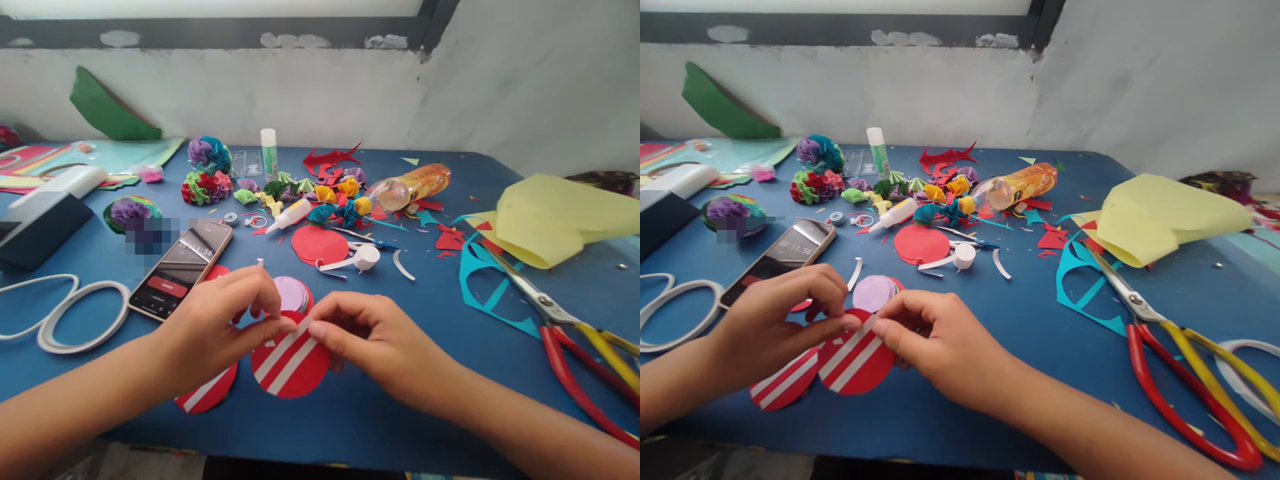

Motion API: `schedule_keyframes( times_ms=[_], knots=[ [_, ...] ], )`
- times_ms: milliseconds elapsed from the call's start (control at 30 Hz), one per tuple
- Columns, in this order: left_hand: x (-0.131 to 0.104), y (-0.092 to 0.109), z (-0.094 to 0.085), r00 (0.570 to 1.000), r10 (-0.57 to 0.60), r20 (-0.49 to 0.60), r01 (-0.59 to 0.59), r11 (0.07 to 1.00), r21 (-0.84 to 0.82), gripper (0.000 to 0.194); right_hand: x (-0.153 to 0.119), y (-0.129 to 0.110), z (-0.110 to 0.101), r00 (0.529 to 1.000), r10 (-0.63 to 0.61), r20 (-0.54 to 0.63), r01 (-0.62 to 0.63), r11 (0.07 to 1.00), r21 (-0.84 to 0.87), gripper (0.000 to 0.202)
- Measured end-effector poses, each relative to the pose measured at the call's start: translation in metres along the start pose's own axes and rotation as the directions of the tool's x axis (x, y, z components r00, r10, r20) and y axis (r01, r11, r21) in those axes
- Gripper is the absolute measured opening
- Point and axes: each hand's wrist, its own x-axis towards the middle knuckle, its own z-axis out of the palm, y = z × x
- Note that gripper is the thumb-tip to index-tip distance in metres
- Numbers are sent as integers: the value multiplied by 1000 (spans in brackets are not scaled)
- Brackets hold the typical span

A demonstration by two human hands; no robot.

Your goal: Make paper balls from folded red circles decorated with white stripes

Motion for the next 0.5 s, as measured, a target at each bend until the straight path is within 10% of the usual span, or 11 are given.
schedule_keyframes(
  times_ms=[267, 500],
  knots=[
    [1, 6, -1, 976, -217, 15, 213, 936, -282, 23, 7, 0, -10, 990, -37, -139, 74, 960, 272, 9],
    [6, 2, -2, 980, -196, -34, 167, 903, -396, 17, 12, 6, -16, 999, -5, -38, 13, 976, 219, 13]
  ],
)
